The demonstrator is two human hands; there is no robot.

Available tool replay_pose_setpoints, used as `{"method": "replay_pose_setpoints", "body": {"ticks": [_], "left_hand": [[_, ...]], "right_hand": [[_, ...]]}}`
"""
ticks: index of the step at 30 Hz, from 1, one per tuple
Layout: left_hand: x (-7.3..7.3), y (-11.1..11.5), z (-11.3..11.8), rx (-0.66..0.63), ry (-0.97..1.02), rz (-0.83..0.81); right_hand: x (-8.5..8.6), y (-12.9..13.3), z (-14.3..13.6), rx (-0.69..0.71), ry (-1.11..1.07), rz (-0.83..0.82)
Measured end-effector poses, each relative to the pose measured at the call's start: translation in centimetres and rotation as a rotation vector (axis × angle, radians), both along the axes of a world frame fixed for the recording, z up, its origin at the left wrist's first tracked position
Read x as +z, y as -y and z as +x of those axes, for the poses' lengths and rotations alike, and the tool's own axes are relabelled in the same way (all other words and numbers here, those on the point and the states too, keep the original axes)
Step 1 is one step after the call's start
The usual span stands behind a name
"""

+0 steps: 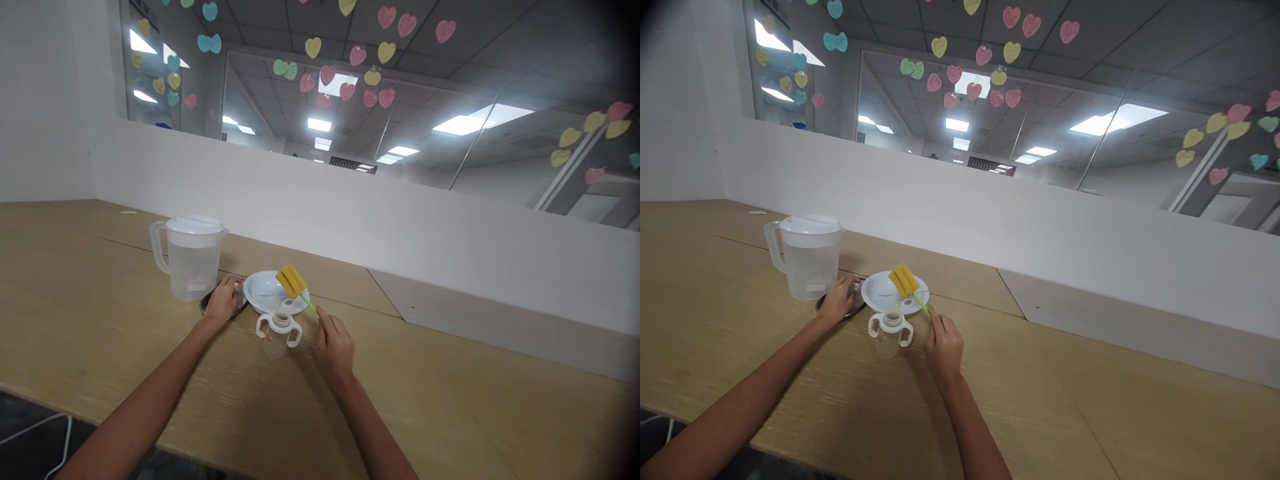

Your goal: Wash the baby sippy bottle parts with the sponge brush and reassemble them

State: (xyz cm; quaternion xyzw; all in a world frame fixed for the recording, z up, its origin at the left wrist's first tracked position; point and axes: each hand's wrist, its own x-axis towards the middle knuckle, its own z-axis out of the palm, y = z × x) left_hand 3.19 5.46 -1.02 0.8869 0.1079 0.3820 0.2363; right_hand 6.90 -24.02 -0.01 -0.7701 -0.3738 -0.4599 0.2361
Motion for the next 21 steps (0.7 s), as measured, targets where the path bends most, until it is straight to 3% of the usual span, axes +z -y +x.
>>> {"method": "replay_pose_setpoints", "body": {"ticks": [3,5,9,12,16,21], "left_hand": [[1.2,0.9,-0.6,0.044,0.13,-0.052],[2.2,1.8,-0.8,-0.023,0.148,-0.034],[3.6,3.9,0.4,-0.194,-0.136,0.051],[4.2,5.1,2.4,-0.245,-0.333,0.083],[4.7,6.3,4.5,-0.24,-0.446,0.12],[5.4,6.7,4.5,-0.14,-0.46,0.186]], "right_hand": [[0.1,0.0,0.0,-0.008,0.004,0.003],[0.1,0.1,0.0,-0.02,0.011,0.004],[0.1,0.1,-0.1,-0.04,0.01,0.004],[0.1,0.1,-0.1,-0.06,0.003,0.01],[0.1,0.1,-0.1,-0.085,0.032,-0.002],[0.2,0.1,-0.1,-0.109,0.065,-0.009]]}}
